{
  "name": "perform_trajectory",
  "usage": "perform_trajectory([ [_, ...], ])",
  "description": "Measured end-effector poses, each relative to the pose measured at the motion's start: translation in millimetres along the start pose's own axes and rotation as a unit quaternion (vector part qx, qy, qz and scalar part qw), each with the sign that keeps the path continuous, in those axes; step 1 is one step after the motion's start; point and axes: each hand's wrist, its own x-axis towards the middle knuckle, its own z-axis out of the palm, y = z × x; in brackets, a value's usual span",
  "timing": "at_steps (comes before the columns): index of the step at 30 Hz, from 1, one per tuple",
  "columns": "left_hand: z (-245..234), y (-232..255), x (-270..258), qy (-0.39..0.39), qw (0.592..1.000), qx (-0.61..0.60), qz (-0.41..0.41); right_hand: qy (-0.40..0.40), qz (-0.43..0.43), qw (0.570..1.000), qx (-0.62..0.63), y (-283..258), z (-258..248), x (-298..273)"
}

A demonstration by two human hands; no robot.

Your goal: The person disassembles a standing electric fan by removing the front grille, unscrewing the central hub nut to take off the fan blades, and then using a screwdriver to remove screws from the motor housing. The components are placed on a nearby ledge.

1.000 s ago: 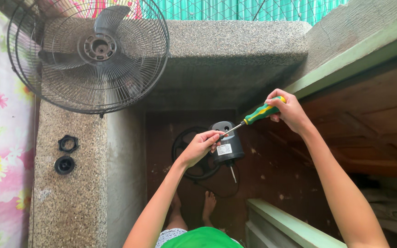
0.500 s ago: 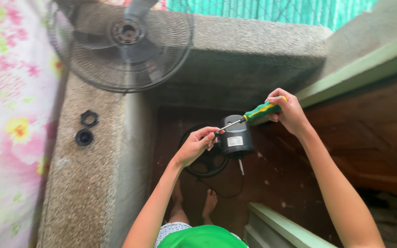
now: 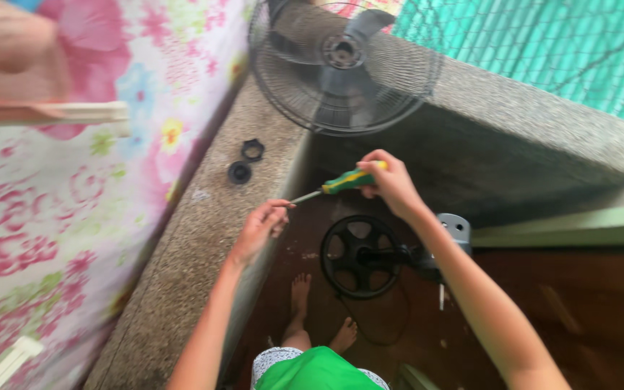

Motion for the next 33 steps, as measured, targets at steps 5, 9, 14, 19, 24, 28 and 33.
perform_trajectory([
  [5, -82, 2, -18, 0.154, 0.960, 0.227, 0.056, -0.031, 0.002, 0.999, 0.017, 41, 88, 42],
  [9, -110, 4, -28, 0.204, 0.859, 0.457, 0.111, -0.022, -0.008, 0.999, 0.028, 73, 121, 53],
  [14, -108, 5, -36, 0.217, 0.817, 0.527, 0.090, 0.006, 0.015, 1.000, -0.009, 96, 137, 54],
  [19, -103, 2, -36, 0.237, 0.815, 0.523, 0.081, -0.014, 0.023, 0.999, 0.043, 108, 128, 48],
  [24, -119, -5, -31, 0.226, 0.807, 0.538, 0.085, -0.009, 0.039, 0.996, 0.083, 108, 110, 46],
  [28, -134, -20, -25, 0.248, 0.836, 0.477, 0.108, -0.011, 0.050, 0.989, 0.136, 107, 97, 38],
  [33, -129, -40, -18, 0.256, 0.803, 0.514, 0.159, -0.011, 0.058, 0.990, 0.130, 99, 76, 24],
])
